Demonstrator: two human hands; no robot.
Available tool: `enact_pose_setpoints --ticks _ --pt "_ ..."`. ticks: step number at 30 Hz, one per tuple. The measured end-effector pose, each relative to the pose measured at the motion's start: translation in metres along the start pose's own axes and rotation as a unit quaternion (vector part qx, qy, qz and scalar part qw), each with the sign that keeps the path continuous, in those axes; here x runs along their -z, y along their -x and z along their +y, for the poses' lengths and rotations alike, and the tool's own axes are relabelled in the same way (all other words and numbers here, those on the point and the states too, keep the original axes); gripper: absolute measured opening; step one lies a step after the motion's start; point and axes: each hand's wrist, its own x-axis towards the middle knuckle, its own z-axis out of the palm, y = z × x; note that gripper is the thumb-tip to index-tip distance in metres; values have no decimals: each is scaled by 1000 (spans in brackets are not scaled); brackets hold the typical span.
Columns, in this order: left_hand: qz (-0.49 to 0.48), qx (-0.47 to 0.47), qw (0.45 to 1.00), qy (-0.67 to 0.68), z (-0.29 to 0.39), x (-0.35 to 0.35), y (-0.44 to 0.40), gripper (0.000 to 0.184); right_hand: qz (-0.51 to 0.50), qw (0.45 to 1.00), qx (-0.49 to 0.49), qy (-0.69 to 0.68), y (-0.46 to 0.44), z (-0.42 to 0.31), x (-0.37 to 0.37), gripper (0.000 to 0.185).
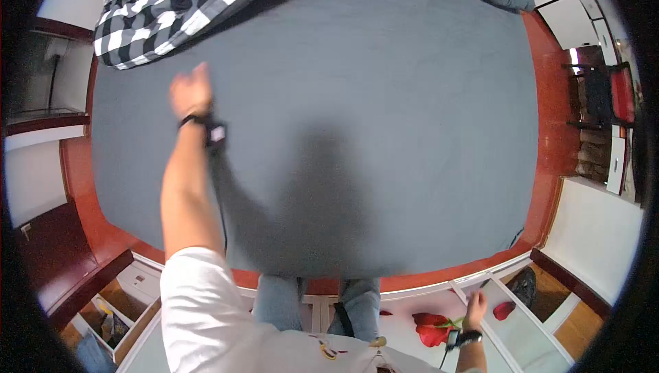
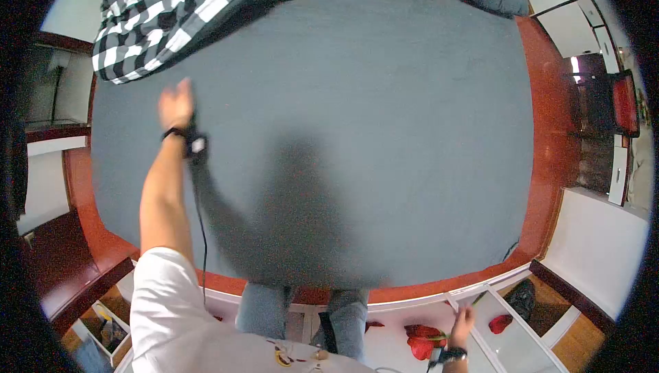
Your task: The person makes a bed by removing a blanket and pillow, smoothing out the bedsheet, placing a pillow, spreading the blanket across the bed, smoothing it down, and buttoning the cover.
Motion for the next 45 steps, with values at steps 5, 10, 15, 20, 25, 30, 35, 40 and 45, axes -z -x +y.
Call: enact_pose_setpoints --ticks 5,10,15,20,25,30,35,40,45 --pt "-466 -582 654 125 214 -124 368 29 37 997 -74 -9 43 29 10 16" --pt "-614 -595 341 389 178 -34 539 46 -72 997 -11 31 49 8 6 24" --pt "-287 -422 858 64 104 -50 245 41 -34 990 -92 97 36 22 -5 20" --pt "117 -222 938 -240 -9 -25 -1 66 -58 984 -32 165 2 11 -37 27" --pt "-318 -439 839 -54 86 -112 287 41 3 968 233 89 -58 -57 -78 28" --pt "-685 -689 230 57 69 -54 628 32 -143 874 434 164 -49 -235 -214 36" --pt "-770 -527 311 182 89 -22 556 37 -348 598 698 186 21 -273 -372 51" --pt "-355 -362 861 44 74 -36 287 20 -335 477 755 302 -42 -310 -419 54" --pt "-10 -44 985 166 -72 -21 22 26 65 840 369 393 -287 -369 -236 49"
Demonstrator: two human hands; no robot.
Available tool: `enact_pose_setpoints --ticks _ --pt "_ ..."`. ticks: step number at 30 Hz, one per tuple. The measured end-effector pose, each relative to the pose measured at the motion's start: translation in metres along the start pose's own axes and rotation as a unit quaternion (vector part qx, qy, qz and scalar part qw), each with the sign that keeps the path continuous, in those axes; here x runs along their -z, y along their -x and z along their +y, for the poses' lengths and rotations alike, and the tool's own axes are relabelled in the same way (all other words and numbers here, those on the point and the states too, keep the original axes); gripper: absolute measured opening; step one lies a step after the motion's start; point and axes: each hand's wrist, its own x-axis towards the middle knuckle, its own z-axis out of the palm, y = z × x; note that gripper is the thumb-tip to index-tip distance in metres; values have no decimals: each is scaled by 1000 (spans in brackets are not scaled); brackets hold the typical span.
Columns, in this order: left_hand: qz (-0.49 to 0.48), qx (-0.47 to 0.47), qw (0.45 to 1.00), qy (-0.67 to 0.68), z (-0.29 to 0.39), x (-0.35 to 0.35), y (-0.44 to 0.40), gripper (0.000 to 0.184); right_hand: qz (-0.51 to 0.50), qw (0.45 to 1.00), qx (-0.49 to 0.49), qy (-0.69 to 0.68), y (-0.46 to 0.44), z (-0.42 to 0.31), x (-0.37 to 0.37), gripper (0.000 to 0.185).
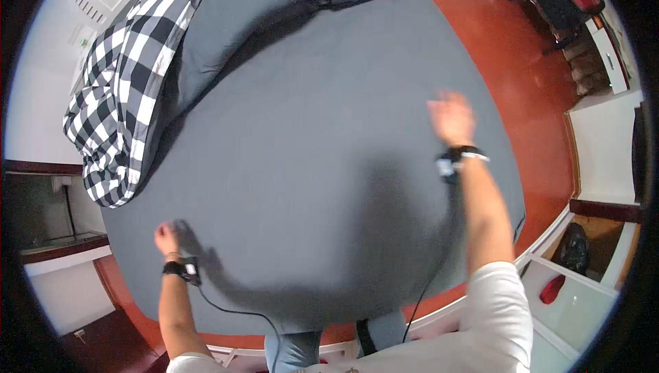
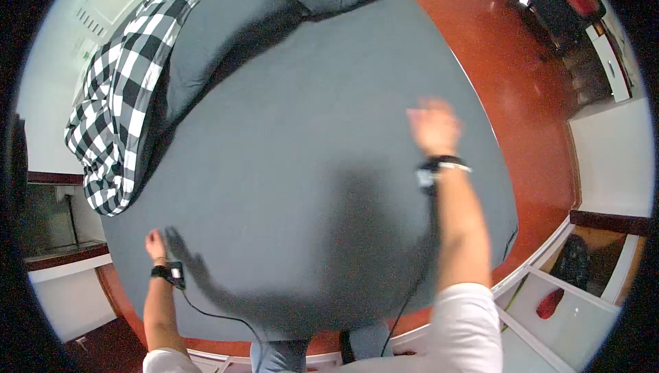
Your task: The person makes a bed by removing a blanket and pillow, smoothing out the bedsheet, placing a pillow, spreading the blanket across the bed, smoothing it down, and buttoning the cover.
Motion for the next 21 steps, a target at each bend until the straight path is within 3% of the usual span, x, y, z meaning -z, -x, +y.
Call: enact_pose_setpoints --ticks 1,2,3,4,6,7,8,9,12,13,14,15,16,17,18,19,20,21 --pt "67 -10 989 -133 -14 13 -21 40 5 994 -103 -26 -6 74 -5 53" --pt "56 44 973 -221 -71 23 -63 48 11 991 -128 22 -4 154 -27 56" --pt "58 79 958 -271 -49 22 -58 52 -1 990 -102 -99 16 203 -29 59" --pt "57 113 939 -320 -24 20 -52 56 -7 981 -133 -140 24 272 -72 59" --pt "-31 214 964 -152 124 -27 25 64 34 990 -96 -96 58 269 -71 58" --pt "55 210 963 -161 117 -54 11 71 34 988 -108 -103 56 255 -66 56" --pt "-38 173 965 -193 92 -74 -29 76 36 986 -126 -108 57 245 -60 55" --pt "-115 188 967 -128 89 -98 -65 79 30 985 -134 -105 56 242 -57 54" --pt "-186 85 976 70 257 -255 -26 74 18 985 -140 -99 55 248 -63 53" --pt "-147 -149 976 -60 299 -338 -10 62 11 984 -153 -88 55 246 -65 53" --pt "-19 -353 913 -205 342 -419 6 54 2 982 -175 -65 54 250 -68 51" --pt "-179 -418 869 -193 454 -435 124 44 -5 982 -183 -53 57 250 -69 51" --pt "-291 -425 846 -138 500 -487 206 34 -9 981 -190 -40 56 247 -68 50" --pt "-351 -521 777 34 521 -501 295 31 -3 980 -198 -37 56 245 -64 50" --pt "-432 -592 656 181 542 -516 383 29 -20 979 -200 -38 59 243 -60 50" --pt "-623 -555 539 116 559 -519 452 29 -34 978 -200 -41 56 242 -58 49" --pt "-659 -448 562 223 563 -491 500 39 -83 971 -216 -58 52 247 -58 47" --pt "-628 -465 564 268 560 -483 516 43 -60 984 -167 22 61 265 -80 47"
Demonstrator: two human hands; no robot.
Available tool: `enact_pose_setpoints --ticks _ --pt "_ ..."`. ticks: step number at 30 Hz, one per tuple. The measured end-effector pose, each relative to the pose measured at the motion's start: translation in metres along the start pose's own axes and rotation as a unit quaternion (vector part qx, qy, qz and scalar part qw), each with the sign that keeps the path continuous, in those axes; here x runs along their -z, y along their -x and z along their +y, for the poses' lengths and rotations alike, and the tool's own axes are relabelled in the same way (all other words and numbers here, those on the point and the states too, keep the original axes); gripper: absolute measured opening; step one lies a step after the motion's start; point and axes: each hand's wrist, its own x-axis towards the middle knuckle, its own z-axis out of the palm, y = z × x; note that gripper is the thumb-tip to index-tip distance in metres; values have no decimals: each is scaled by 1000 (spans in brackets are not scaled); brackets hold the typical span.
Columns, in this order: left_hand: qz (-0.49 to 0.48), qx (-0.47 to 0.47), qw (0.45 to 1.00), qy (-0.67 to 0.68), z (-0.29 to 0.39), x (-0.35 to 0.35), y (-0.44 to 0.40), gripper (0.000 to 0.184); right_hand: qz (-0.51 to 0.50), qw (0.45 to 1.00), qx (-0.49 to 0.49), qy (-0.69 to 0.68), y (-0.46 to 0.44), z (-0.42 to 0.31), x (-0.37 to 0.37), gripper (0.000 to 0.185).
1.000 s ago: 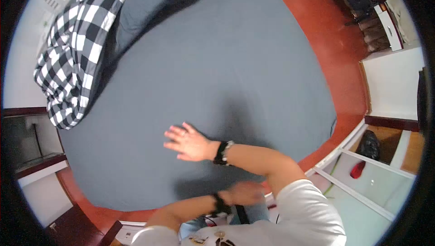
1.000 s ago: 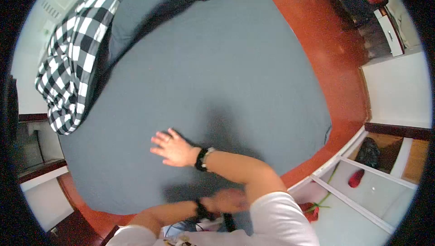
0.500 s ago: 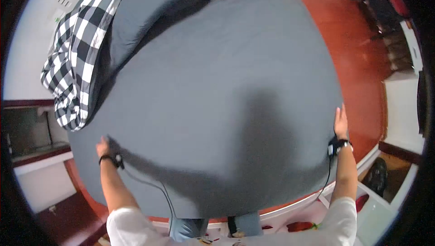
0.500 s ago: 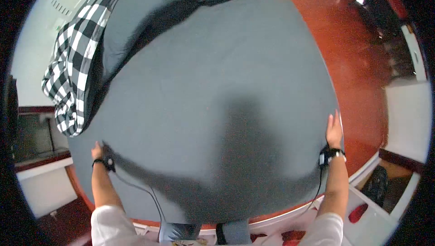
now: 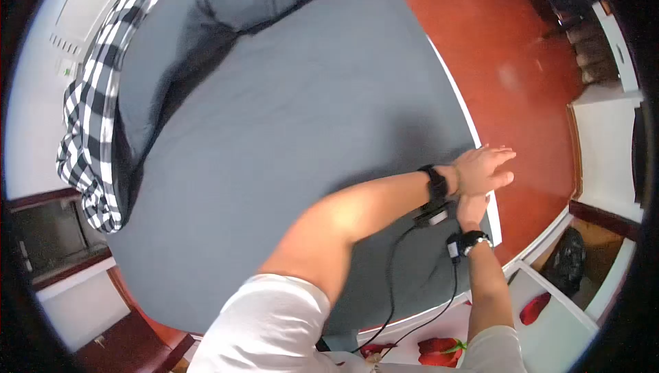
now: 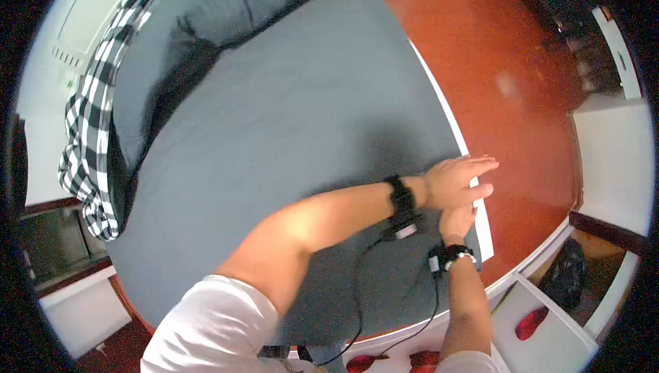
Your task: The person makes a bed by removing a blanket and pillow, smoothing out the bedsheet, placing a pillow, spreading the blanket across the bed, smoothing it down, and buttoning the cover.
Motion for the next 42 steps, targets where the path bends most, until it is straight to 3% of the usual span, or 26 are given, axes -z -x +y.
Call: enact_pose_setpoints --ticks 1,3,4,5,6,7,8,10,11,13,16,17,19,20,21,22,24,25,26,28,29,33,36,39,40,42 --pt "32 -45 998 -4 6 -2 4 48 38 996 43 72 2 14 -21 46" --pt "32 180 978 -104 14 87 28 44 15 1000 2 -20 5 -17 22 46" --pt "147 150 936 -281 0 139 44 40 -3 994 -36 -102 6 -28 39 47" --pt "267 142 878 -370 -22 192 76 35 -1 993 -52 -109 7 -26 34 47" --pt "340 264 805 -408 -28 243 111 35 25 995 -25 -96 7 -22 25 47" --pt "315 367 708 -514 -73 315 186 39 52 996 1 -79 7 -19 20 47" --pt "343 585 615 -402 -4 322 183 50 50 995 -6 -90 8 -21 23 47" --pt "250 750 448 -418 -44 426 324 83 47 994 -17 -92 8 -23 28 47" --pt "336 738 402 -424 -24 409 311 79 40 995 -11 -92 8 -23 29 47" --pt "413 669 469 -403 -68 443 292 80 34 994 -31 -102 10 -22 29 47" --pt "318 546 679 -373 -65 278 22 62 56 989 -18 -136 9 -22 33 46" --pt "256 426 732 -466 -110 240 -20 59 54 989 -25 -136 7 -22 32 46" --pt "-75 292 864 -403 -120 125 -97 47 50 988 -16 -142 9 -20 33 47" --pt "-244 263 856 -372 -86 53 -104 38 54 987 -26 -147 8 -21 34 47" --pt "-272 139 927 -217 -56 1 -86 33 32 992 -30 -120 7 -21 33 47" --pt "-315 -9 923 -221 -34 -48 -67 31 9 995 -33 -91 7 -19 30 47" --pt "-123 -129 981 -77 9 -100 -16 37 99 982 -5 -164 11 -17 18 47" --pt "-143 -80 981 -109 30 -75 0 42 185 955 26 -232 13 -17 20 46" --pt "-167 -18 975 -145 49 -35 19 47 134 986 59 -77 15 -8 21 45" --pt "-6 16 960 -279 21 25 57 40 92 983 -11 -160 10 -21 37 42" --pt "76 110 942 -309 4 58 87 38 96 983 -16 -157 9 -20 37 42" --pt "218 334 729 -556 -21 201 214 48 70 985 -10 -156 9 -20 41 43" --pt "293 544 544 -567 -16 250 281 61 74 987 -8 -140 9 -24 41 42" --pt "177 552 626 -521 6 218 234 62 85 992 -8 -96 8 -25 28 44" --pt "200 489 670 -522 9 180 211 60 61 992 -7 -113 8 -26 31 44" --pt "101 348 796 -485 26 111 166 58 58 992 -3 -112 9 -29 36 42"
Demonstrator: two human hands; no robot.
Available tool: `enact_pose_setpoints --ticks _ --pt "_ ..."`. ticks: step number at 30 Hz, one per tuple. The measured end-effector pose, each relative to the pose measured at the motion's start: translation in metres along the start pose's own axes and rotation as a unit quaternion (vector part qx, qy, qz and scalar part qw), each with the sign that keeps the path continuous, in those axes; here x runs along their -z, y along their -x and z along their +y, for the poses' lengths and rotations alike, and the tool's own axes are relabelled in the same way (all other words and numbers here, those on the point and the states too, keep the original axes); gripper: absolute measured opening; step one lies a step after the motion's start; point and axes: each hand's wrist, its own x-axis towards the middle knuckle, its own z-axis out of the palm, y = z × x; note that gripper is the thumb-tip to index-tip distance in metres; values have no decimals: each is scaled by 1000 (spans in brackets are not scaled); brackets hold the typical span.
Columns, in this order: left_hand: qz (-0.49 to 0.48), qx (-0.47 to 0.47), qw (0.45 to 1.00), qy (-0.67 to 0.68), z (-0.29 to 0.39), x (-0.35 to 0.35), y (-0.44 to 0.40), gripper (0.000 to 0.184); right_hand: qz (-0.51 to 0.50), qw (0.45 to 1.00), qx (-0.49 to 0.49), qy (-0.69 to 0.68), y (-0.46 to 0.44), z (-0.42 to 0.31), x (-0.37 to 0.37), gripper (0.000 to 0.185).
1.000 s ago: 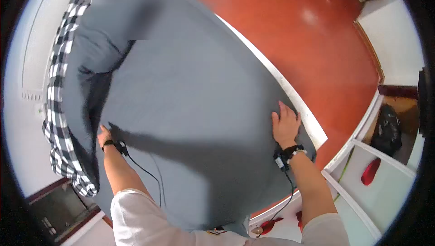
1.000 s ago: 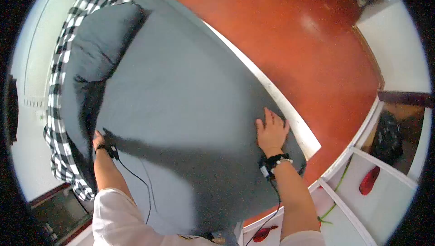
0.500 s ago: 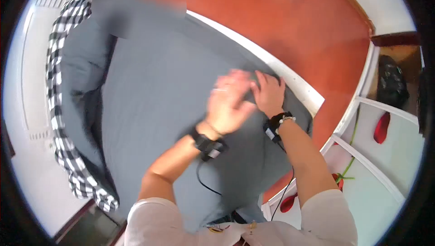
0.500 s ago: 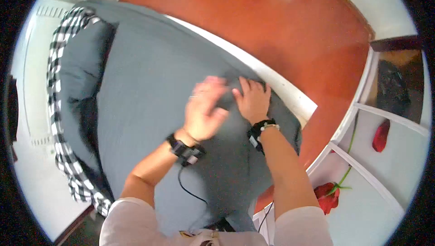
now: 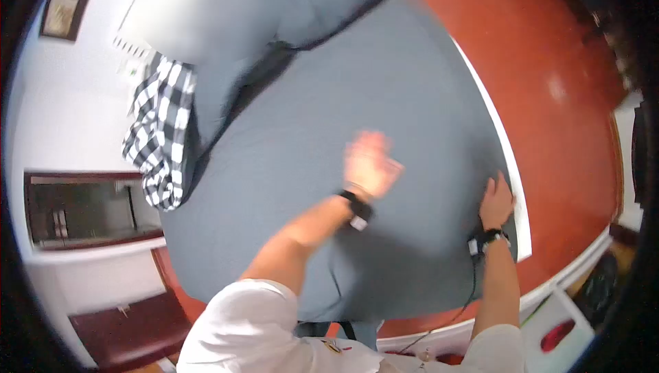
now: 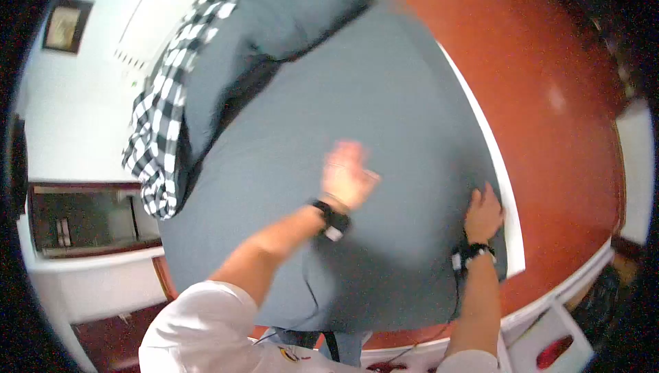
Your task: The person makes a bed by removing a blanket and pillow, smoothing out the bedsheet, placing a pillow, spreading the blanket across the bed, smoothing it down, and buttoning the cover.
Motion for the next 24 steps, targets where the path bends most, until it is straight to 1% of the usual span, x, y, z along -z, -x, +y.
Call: enact_pose_setpoints --ticks 1,2,3,4,5,6,7,8,9,10,11,12,13,14,15,16,17,18,19,20,21,22,23,24 --pt "-84 -100 987 95 42 16 9 46 13 999 8 37 -2 8 -11 41" --pt "-185 -198 942 195 62 5 24 48 12 999 29 26 -3 13 -13 41" --pt "-88 -344 900 253 68 -28 49 54 -36 999 2 38 -5 9 -6 41" --pt "-71 -332 906 252 56 -15 54 54 7 999 35 23 -5 16 -10 41" --pt "-42 -336 905 258 50 4 62 55 -7 998 14 -58 -7 17 -4 41" --pt "-16 -342 902 263 37 20 71 56 42 990 43 -126 -12 40 -21 43" --pt "3 -270 941 204 2 46 68 56 6 993 -19 -115 -15 58 -26 46" --pt "22 -198 969 145 -45 83 56 56 -67 995 -72 10 -22 87 -28 47" --pt "10 -78 994 79 -97 118 41 54 -34 994 -96 26 -16 115 -27 48" --pt "88 21 995 35 -156 142 33 56 -9 996 -91 5 -3 144 -20 50" --pt "215 40 970 -106 -229 152 30 65 2 990 -134 35 19 146 -2 53" --pt "235 141 943 -191 -290 177 28 74 -5 984 -177 19 43 146 17 52" --pt "223 226 926 -203 -331 213 34 84 28 988 -148 40 68 176 15 52" --pt "289 291 885 -221 -399 213 38 94 1 986 -157 56 94 196 17 52" --pt "242 373 853 -274 -414 238 46 101 -4 987 -150 64 126 186 29 49" --pt "250 397 834 -291 -439 248 53 94 -8 986 -153 60 153 183 30 44" --pt "257 421 814 -306 -461 252 59 87 -36 985 -169 15 170 187 26 41" --pt "233 420 835 -270 -477 254 62 73 -40 989 -140 -10 190 176 22 40" --pt "211 418 852 -234 -490 257 64 60 -47 993 -105 -7 201 164 15 39" --pt "190 414 868 -195 -503 260 64 30 -32 997 -57 -26 205 138 10 38" --pt "232 343 888 -202 -519 254 69 21 -69 995 -43 -64 199 80 23 37" --pt "219 311 905 -188 -510 259 77 20 -100 987 16 -124 191 7 41 36" --pt "211 279 920 -176 -493 269 90 18 -71 991 59 -95 180 -32 34 35" --pt "209 234 936 -159 -469 281 109 18 -96 966 88 -222 167 -77 22 34"
